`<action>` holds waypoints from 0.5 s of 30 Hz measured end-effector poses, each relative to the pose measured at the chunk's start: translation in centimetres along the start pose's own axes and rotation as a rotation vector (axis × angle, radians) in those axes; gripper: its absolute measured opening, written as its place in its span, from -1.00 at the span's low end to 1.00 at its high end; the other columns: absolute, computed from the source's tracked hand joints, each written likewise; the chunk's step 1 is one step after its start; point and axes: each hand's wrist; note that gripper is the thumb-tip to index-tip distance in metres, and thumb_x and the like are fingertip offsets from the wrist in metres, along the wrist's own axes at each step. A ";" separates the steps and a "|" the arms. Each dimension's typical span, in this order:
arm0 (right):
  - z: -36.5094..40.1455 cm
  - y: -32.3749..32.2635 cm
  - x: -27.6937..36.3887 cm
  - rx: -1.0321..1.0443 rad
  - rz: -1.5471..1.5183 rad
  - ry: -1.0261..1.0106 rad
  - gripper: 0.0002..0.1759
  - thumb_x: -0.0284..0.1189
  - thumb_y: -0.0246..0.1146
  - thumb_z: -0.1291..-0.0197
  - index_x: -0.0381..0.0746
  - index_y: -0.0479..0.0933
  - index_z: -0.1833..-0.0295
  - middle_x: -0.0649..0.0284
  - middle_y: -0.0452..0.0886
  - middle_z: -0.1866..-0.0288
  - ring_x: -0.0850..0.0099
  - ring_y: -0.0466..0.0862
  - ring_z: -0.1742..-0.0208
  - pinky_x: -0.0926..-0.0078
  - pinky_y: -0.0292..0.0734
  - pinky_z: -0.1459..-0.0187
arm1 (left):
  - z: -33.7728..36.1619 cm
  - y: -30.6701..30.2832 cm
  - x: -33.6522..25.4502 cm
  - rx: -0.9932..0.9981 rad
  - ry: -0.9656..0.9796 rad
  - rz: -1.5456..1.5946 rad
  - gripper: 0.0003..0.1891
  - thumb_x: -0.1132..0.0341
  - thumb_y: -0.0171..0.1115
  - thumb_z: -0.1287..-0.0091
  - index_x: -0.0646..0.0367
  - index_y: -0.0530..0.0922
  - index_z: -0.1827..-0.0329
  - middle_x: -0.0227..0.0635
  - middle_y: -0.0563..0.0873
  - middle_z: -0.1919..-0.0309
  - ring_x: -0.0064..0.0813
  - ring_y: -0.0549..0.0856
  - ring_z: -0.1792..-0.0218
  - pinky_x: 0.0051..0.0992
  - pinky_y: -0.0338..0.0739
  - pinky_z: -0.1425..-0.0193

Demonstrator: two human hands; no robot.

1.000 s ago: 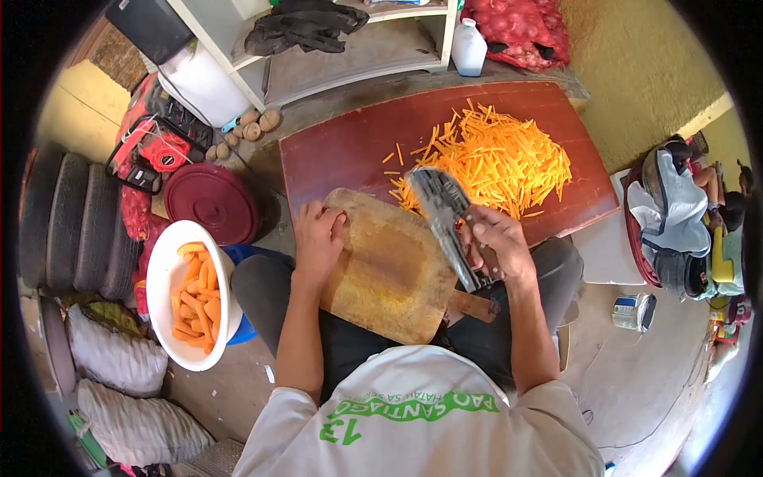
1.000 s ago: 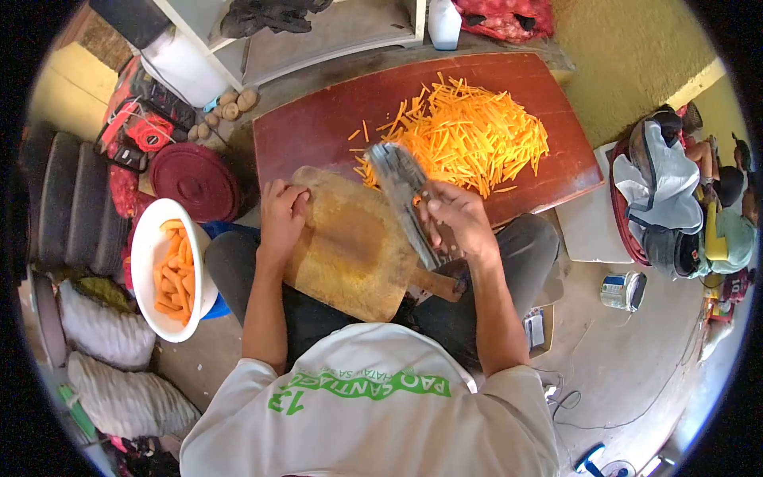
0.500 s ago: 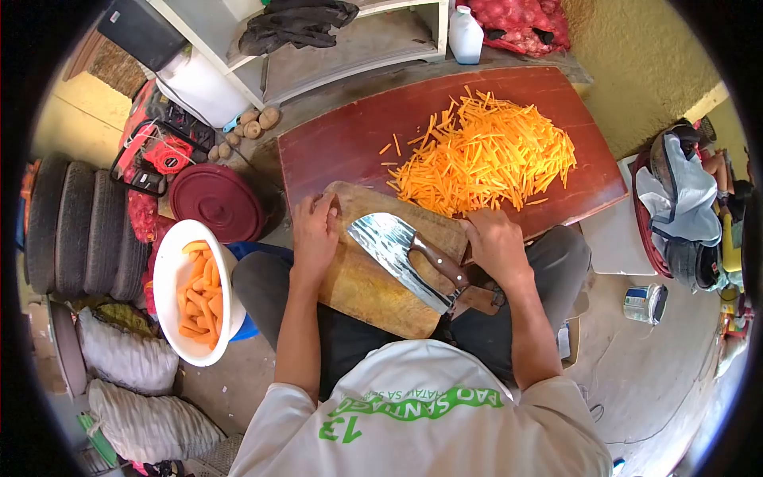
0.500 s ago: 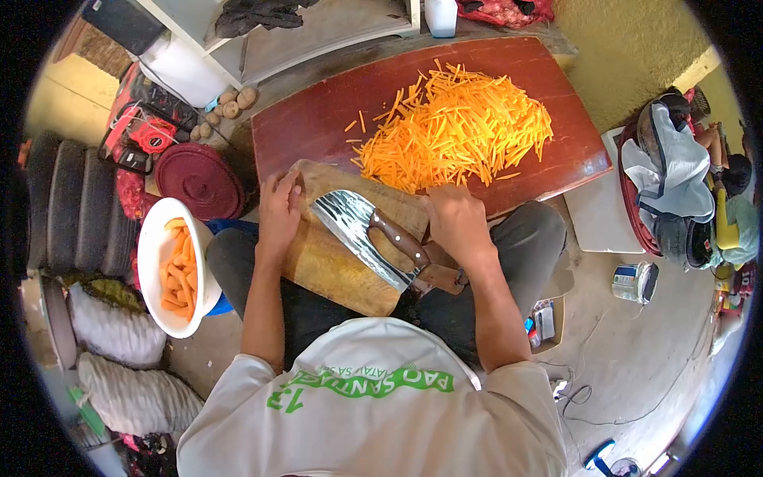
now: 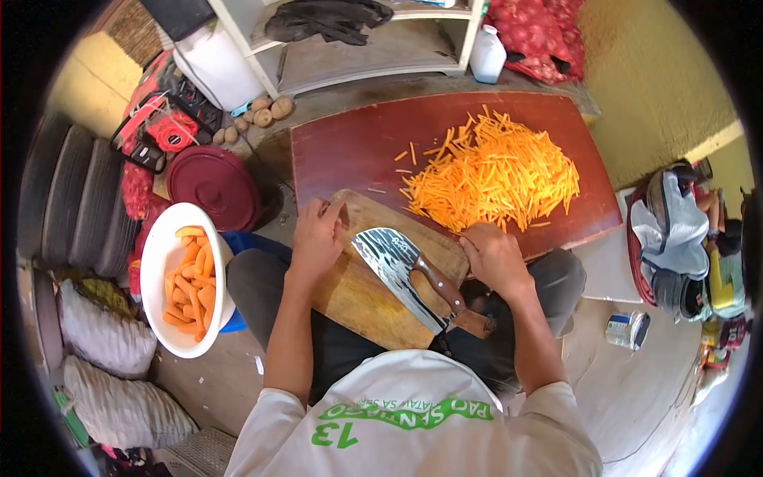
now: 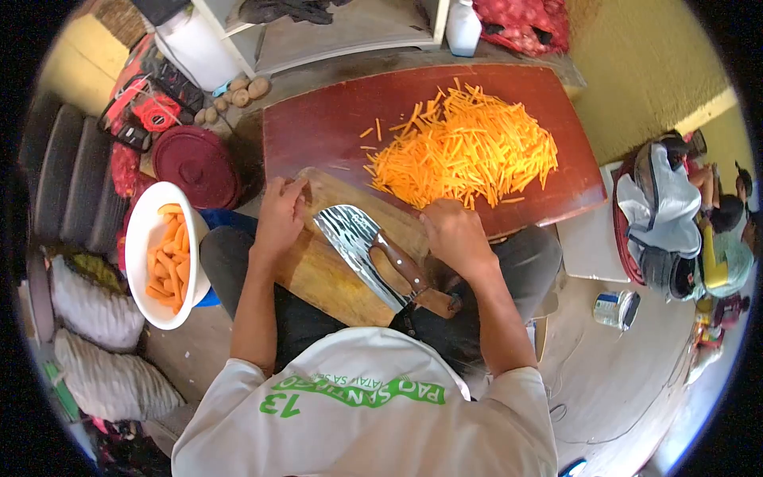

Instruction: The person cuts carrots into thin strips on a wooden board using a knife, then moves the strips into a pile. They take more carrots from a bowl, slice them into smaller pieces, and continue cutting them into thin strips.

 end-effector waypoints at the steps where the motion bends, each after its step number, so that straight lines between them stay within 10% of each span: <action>1: -1.3 -0.4 0.9 -0.068 0.047 -0.089 -0.80 -0.41 0.46 -0.44 -0.29 0.77 -0.05 -0.10 0.79 -0.04 -0.13 0.79 -0.06 -0.02 0.72 -0.12 | 0.0 0.2 0.2 -0.010 0.018 -0.010 -0.56 0.50 0.37 -0.37 0.21 0.71 -0.34 0.00 0.65 -0.06 0.11 0.67 -0.14 0.01 0.60 -0.22; 9: -11.4 3.5 -1.1 0.084 0.197 -0.559 -0.43 -0.16 0.41 -0.54 -0.17 0.62 -0.54 -0.13 0.52 -0.64 -0.19 0.47 -0.67 -0.26 0.27 -0.71 | -0.3 -0.1 -0.4 0.026 0.011 -0.062 -0.59 0.49 0.36 -0.38 0.24 0.67 -0.31 0.00 0.64 -0.09 0.11 0.66 -0.13 0.02 0.62 -0.23; 15: -12.0 4.6 -3.0 0.131 0.408 -0.553 -0.45 -0.16 0.35 -0.54 -0.13 0.60 -0.52 -0.08 0.53 -0.61 -0.10 0.48 -0.67 -0.47 0.22 -0.67 | -0.4 -0.2 -0.9 0.034 0.007 -0.075 -0.60 0.48 0.35 -0.41 0.24 0.66 -0.31 0.00 0.64 -0.11 0.10 0.66 -0.14 0.02 0.62 -0.24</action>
Point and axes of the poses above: each hand's wrist, its own z-axis away from the middle knuckle, its own y-axis out of the palm, x = y × z
